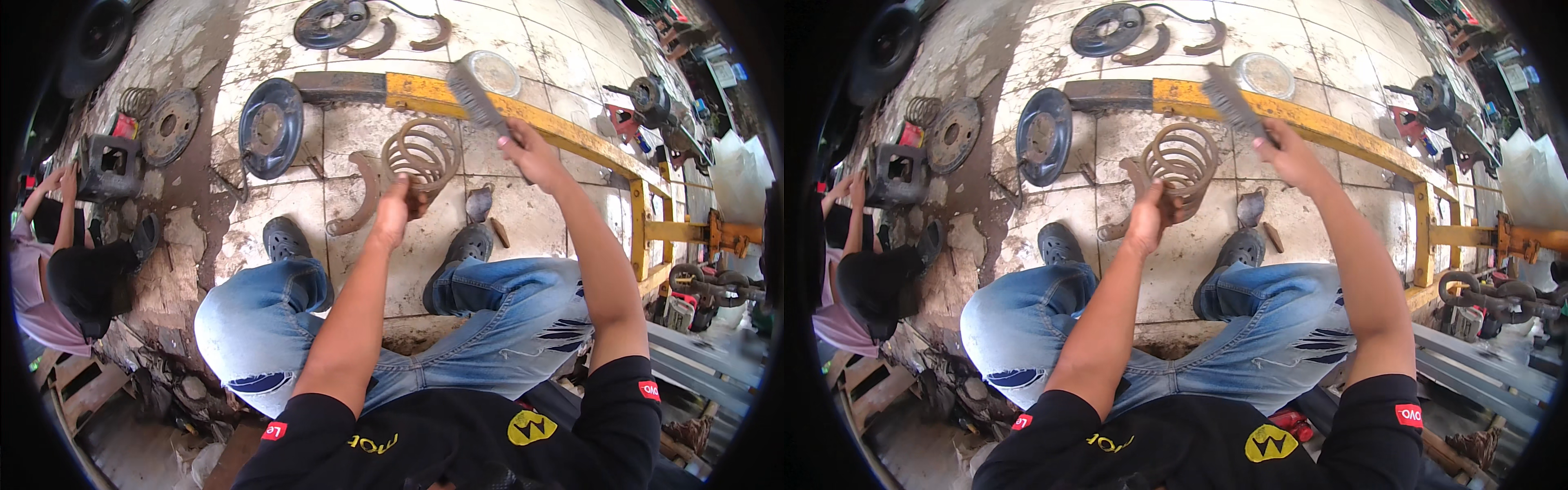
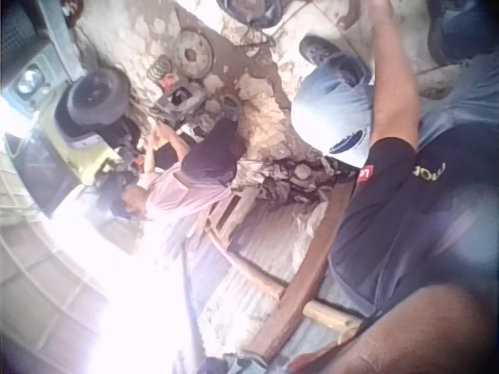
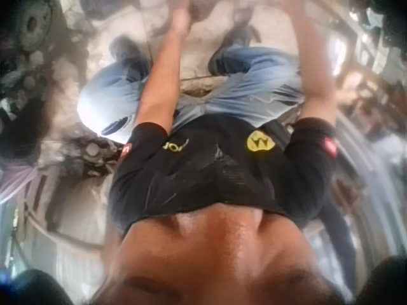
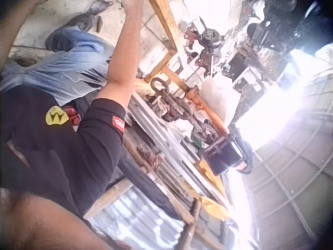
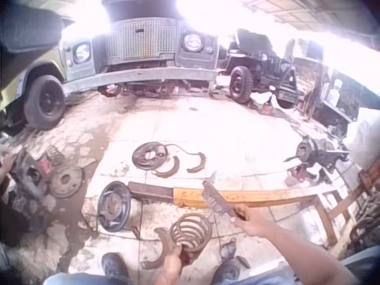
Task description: The person sits on the floor and uses a wire brush to clean a metal spring and a curved metal bracket. They scrub the surfaces of both parts repeatedly, turning them over to access different sides.
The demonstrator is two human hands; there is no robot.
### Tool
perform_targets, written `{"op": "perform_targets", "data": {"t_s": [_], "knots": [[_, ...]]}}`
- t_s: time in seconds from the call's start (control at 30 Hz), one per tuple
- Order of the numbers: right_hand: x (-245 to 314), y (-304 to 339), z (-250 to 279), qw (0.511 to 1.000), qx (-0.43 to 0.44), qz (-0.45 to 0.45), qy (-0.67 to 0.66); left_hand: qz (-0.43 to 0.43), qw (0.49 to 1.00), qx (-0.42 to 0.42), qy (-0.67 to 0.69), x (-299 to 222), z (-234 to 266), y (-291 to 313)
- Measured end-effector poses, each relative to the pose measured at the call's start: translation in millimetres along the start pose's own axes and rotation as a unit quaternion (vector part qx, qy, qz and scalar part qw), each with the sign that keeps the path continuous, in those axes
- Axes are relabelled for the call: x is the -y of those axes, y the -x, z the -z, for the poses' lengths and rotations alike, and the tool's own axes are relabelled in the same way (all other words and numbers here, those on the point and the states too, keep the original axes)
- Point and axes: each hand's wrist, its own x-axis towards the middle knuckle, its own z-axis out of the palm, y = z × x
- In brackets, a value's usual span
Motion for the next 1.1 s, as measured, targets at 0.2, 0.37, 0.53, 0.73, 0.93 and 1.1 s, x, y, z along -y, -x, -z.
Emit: {"op": "perform_targets", "data": {"t_s": [0.2, 0.37, 0.53, 0.73, 0.93, 1.1], "knots": [[-18.3, 13.6, -6.5, 0.977, 0.208, 0.042, 0.032, -0.04, 0.994, -0.01, -0.105, -6.8, 5.8, -4.9], [-20.1, 4.9, 34.7, 0.995, -0.005, -0.057, 0.085, -0.039, 0.994, -0.018, -0.098, -8.8, 4.7, -5.8], [3.0, 16.1, 0.4, 0.989, 0.128, 0.077, -0.002, -0.059, 0.993, -0.02, -0.098, -5.8, 7.3, -8.5], [-14.8, -10.5, 14.7, 0.991, 0.02, -0.003, 0.131, -0.039, 0.988, -0.015, -0.152, -9.5, 0.2, -4.4], [6.9, -5.4, -13.1, 0.988, 0.072, 0.048, 0.127, -0.057, 0.982, -0.031, -0.176, -6.8, 9.9, -5.0], [-10.4, -11.1, 1.5, 0.988, 0.048, 0.032, 0.145, -0.036, 0.983, -0.032, -0.179, -5.7, -8.3, 0.2]]}}
